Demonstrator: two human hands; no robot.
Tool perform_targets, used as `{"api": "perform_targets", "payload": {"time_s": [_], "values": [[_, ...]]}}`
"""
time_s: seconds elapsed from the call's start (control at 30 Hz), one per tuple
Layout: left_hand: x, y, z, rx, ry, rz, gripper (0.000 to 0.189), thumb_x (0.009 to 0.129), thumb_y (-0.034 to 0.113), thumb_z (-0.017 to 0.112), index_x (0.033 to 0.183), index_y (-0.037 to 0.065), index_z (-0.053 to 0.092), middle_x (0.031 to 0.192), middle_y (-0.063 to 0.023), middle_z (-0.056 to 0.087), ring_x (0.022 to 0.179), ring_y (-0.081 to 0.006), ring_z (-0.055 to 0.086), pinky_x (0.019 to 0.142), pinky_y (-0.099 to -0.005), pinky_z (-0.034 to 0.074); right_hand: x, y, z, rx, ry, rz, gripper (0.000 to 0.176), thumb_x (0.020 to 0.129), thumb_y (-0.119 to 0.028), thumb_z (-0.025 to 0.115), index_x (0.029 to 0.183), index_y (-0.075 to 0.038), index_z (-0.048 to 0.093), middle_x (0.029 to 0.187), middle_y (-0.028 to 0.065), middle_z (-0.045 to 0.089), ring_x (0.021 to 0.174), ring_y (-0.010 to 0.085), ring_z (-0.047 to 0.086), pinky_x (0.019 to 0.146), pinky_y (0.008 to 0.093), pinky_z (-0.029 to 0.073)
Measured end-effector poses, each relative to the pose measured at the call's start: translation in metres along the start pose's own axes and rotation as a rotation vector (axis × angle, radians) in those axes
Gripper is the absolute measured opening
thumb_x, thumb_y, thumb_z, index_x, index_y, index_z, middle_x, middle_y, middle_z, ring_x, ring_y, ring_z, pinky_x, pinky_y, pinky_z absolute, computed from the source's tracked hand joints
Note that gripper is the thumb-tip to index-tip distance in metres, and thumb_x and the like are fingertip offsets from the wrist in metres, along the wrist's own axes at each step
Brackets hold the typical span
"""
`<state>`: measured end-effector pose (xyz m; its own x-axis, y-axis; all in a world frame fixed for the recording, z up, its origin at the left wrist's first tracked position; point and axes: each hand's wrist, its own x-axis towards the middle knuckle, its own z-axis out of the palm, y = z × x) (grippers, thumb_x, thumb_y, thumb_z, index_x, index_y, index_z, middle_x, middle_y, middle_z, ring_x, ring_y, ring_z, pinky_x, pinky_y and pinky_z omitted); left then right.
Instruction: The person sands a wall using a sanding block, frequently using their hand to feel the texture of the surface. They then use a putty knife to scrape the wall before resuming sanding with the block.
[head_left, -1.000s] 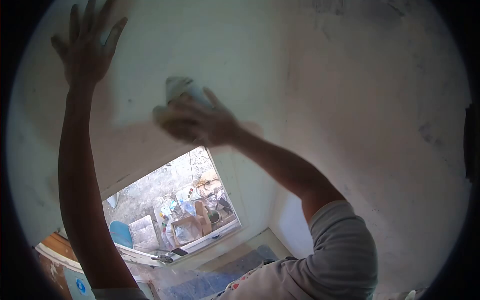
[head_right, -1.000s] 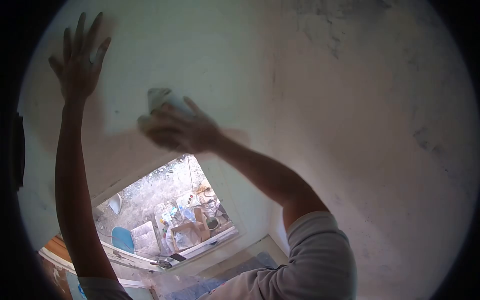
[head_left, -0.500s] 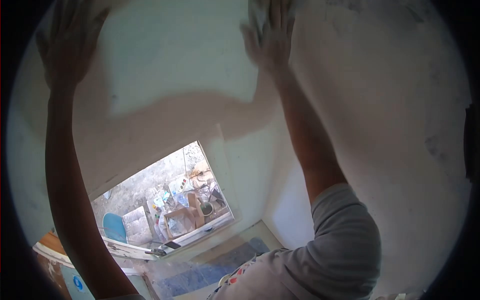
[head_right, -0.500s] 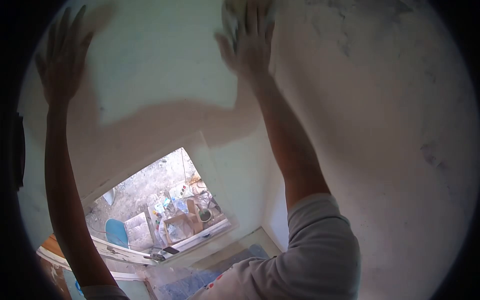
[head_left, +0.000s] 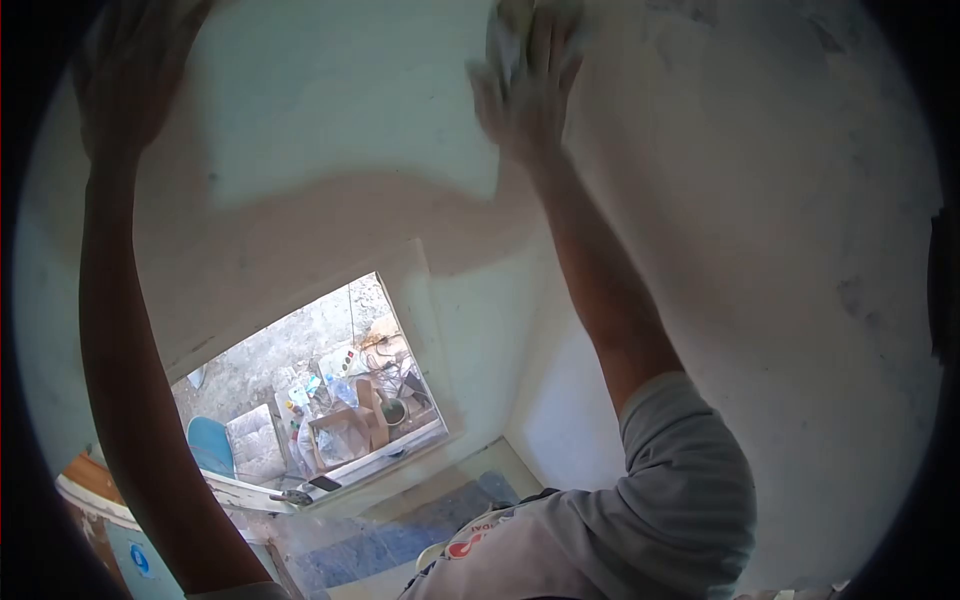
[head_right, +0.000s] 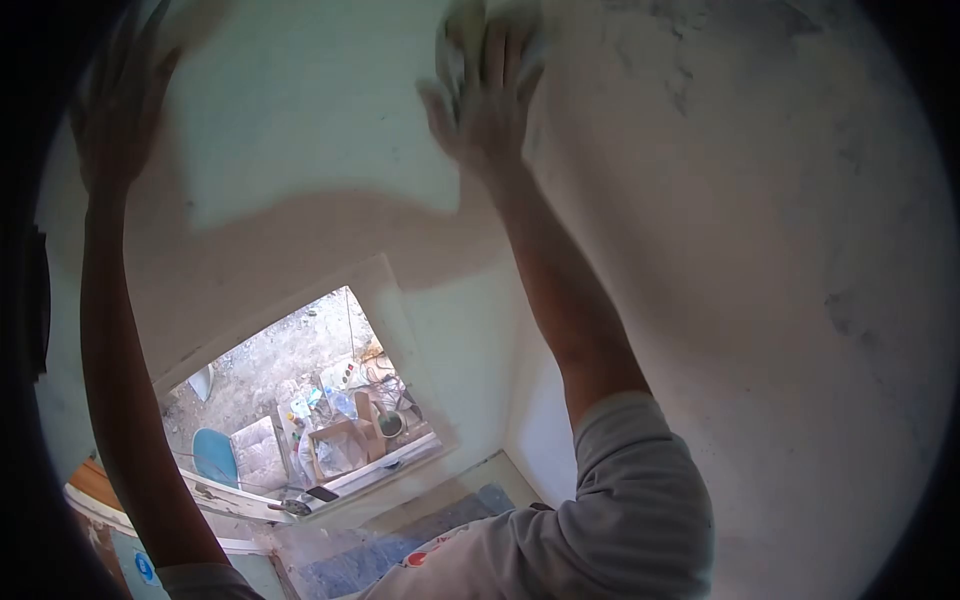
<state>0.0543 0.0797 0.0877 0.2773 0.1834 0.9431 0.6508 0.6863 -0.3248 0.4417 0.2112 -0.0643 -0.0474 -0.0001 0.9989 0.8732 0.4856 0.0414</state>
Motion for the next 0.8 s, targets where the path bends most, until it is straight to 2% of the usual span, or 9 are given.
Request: {"api": "perform_targets", "payload": {"time_s": [0.07, 0.2, 0.33, 0.4, 0.43, 0.57, 0.6, 0.67, 0.8], "values": [[0.0, -0.001, -0.002, 0.013, -0.001, -0.003, 0.06, 0.109, 0.059, 0.045, 0.166, 0.045, 0.031, 0.175, 0.0057, 0.03, 0.155, -0.0336, 0.036, 0.113, -0.0649, 0.033, 0.035, -0.013, 0.011, 0.041, 0.075, 0.034, 0.081, 0.098, -0.06, 0.058, 0.16, -0.01, 0.044, 0.17, 0.0296, 0.025, 0.157, 0.0523, 0.021, 0.116, 0.0814, 0.017], [-0.002, 0.0, -0.006, 0.023, -0.012, -0.009, 0.06, 0.109, 0.058, 0.045, 0.166, 0.044, 0.032, 0.175, 0.0054, 0.03, 0.156, -0.0332, 0.036, 0.114, -0.0649, 0.032, -0.02, -0.047, 0.019, -0.013, 0.052, -0.022, 0.078, 0.098, -0.059, 0.059, 0.157, -0.009, 0.048, 0.169, 0.0301, 0.025, 0.158, 0.0519, 0.02, 0.116, 0.0811, 0.018], [-0.003, -0.002, -0.011, 0.041, -0.021, -0.025, 0.06, 0.109, 0.058, 0.045, 0.166, 0.044, 0.032, 0.175, 0.0051, 0.031, 0.156, -0.0328, 0.035, 0.116, -0.0648, 0.032, -0.248, -0.094, -0.013, 0.075, -0.418, 0.126, 0.063, 0.097, -0.052, 0.063, 0.15, -0.018, 0.059, 0.164, 0.0354, 0.031, 0.152, 0.0605, 0.025, 0.109, 0.0878, 0.015], [-0.003, -0.001, -0.011, 0.035, -0.021, -0.024, 0.06, 0.109, 0.058, 0.045, 0.166, 0.043, 0.033, 0.175, 0.005, 0.031, 0.156, -0.0325, 0.035, 0.117, -0.0648, 0.031, -0.338, -0.092, -0.018, 0.154, -0.399, 0.072, 0.064, 0.097, -0.054, 0.063, 0.15, -0.02, 0.059, 0.163, 0.0351, 0.033, 0.151, 0.0609, 0.026, 0.108, 0.0883, 0.015], [-0.003, 0.0, -0.01, 0.026, -0.023, -0.024, 0.059, 0.109, 0.057, 0.045, 0.166, 0.043, 0.033, 0.175, 0.005, 0.031, 0.156, -0.0324, 0.035, 0.117, -0.0648, 0.031, -0.333, -0.088, -0.024, 0.144, -0.399, 0.078, 0.064, 0.097, -0.054, 0.063, 0.15, -0.02, 0.059, 0.163, 0.0351, 0.033, 0.151, 0.0609, 0.026, 0.108, 0.0883, 0.015], [-0.003, -0.002, -0.011, 0.013, -0.015, -0.042, 0.059, 0.109, 0.057, 0.046, 0.166, 0.043, 0.033, 0.175, 0.0047, 0.031, 0.157, -0.032, 0.035, 0.119, -0.0647, 0.03, -0.221, -0.042, -0.007, -0.073, -0.398, -0.061, 0.068, 0.096, -0.058, 0.063, 0.153, -0.023, 0.056, 0.168, 0.0319, 0.029, 0.157, 0.0566, 0.02, 0.107, 0.0893, 0.015], [-0.004, -0.003, -0.012, 0.011, -0.014, -0.047, 0.059, 0.109, 0.057, 0.046, 0.166, 0.043, 0.033, 0.175, 0.0046, 0.031, 0.157, -0.0319, 0.035, 0.12, -0.0647, 0.03, -0.149, -0.035, -0.006, 0.004, -0.228, -0.055, 0.07, 0.098, -0.057, 0.061, 0.156, -0.018, 0.052, 0.169, 0.0315, 0.027, 0.157, 0.0551, 0.02, 0.11, 0.0876, 0.014], [-0.003, -0.001, -0.012, 0.0, -0.013, -0.048, 0.059, 0.109, 0.056, 0.046, 0.166, 0.042, 0.034, 0.175, 0.0045, 0.031, 0.157, -0.0317, 0.035, 0.12, -0.0646, 0.029, -0.027, -0.005, 0.013, -0.145, 0.07, -0.174, 0.072, 0.101, -0.05, 0.058, 0.157, -0.006, 0.048, 0.164, 0.0317, 0.036, 0.155, 0.0527, 0.029, 0.114, 0.0802, 0.024], [0.001, -0.001, -0.015, 0.006, -0.005, -0.092, 0.059, 0.109, 0.056, 0.046, 0.166, 0.042, 0.034, 0.175, 0.0042, 0.032, 0.158, -0.0312, 0.034, 0.122, -0.0646, 0.028, 0.157, 0.028, 0.017, -0.077, 0.261, -0.06, 0.074, 0.102, -0.05, 0.058, 0.157, -0.003, 0.045, 0.164, 0.0298, 0.037, 0.155, 0.051, 0.029, 0.115, 0.0781, 0.024]]}}
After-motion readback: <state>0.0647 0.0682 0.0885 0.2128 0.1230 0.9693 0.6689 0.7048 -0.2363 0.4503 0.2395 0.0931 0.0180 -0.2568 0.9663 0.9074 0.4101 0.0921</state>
